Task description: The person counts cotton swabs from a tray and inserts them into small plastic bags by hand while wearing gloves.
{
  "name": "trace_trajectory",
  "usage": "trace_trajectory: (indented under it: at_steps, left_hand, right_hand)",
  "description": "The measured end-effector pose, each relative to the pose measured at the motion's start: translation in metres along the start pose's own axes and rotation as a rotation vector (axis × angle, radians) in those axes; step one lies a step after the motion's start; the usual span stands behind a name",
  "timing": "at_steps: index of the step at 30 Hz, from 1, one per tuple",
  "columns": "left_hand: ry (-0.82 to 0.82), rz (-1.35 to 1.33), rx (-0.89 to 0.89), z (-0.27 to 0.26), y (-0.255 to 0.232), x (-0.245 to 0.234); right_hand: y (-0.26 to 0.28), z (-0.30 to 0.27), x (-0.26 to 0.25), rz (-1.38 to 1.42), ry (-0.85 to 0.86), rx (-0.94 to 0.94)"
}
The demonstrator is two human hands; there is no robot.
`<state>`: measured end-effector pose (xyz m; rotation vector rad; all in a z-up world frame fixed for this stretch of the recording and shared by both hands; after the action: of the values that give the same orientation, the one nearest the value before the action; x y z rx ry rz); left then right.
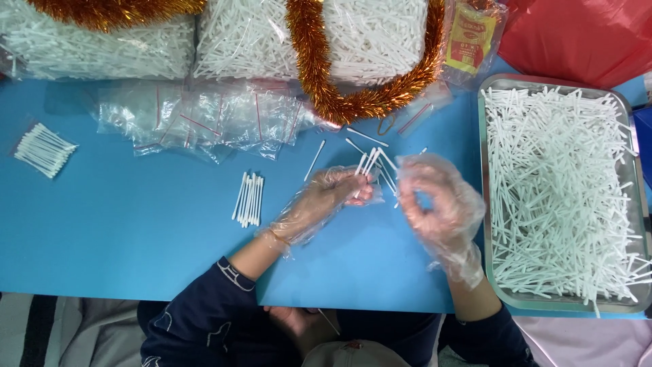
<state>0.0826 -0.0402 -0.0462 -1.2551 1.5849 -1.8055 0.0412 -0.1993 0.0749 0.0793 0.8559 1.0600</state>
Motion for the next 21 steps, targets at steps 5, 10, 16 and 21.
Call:
trace_trajectory:
  at_steps: [5,10,16,21]
  left_hand:
    - [-0.019,-0.232,-0.049,-0.006,0.015,-0.002]
    - [0.065,-0.291,-0.034,-0.010,-0.010,0.002]
    - [0.042,0.178,0.027,-0.010,-0.026,0.002]
    - [0.064,0.454,0.087,-0.015,-0.044,0.020]
  right_hand:
    - [0.061,0.010,0.037,-0.188,-0.004,-0.297]
    - [0.044,0.005,0.041,-0.046,0.100,-0.255]
    - [0.013,-0.006,0.028,-0.002,0.041,-0.014]
    - [0.006,0.001,0.031,0.271,0.072,0.218]
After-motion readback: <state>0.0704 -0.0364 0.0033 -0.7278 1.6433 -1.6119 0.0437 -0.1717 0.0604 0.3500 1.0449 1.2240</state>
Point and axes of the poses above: each hand's wrist, its own z-axis towards the middle knuckle, its own x-axis out of the palm, y = z × x, the point moved 9 cm from there along z, towards the middle knuckle, and after that the axes turned 9 degrees about y, right-handed, at the moved point
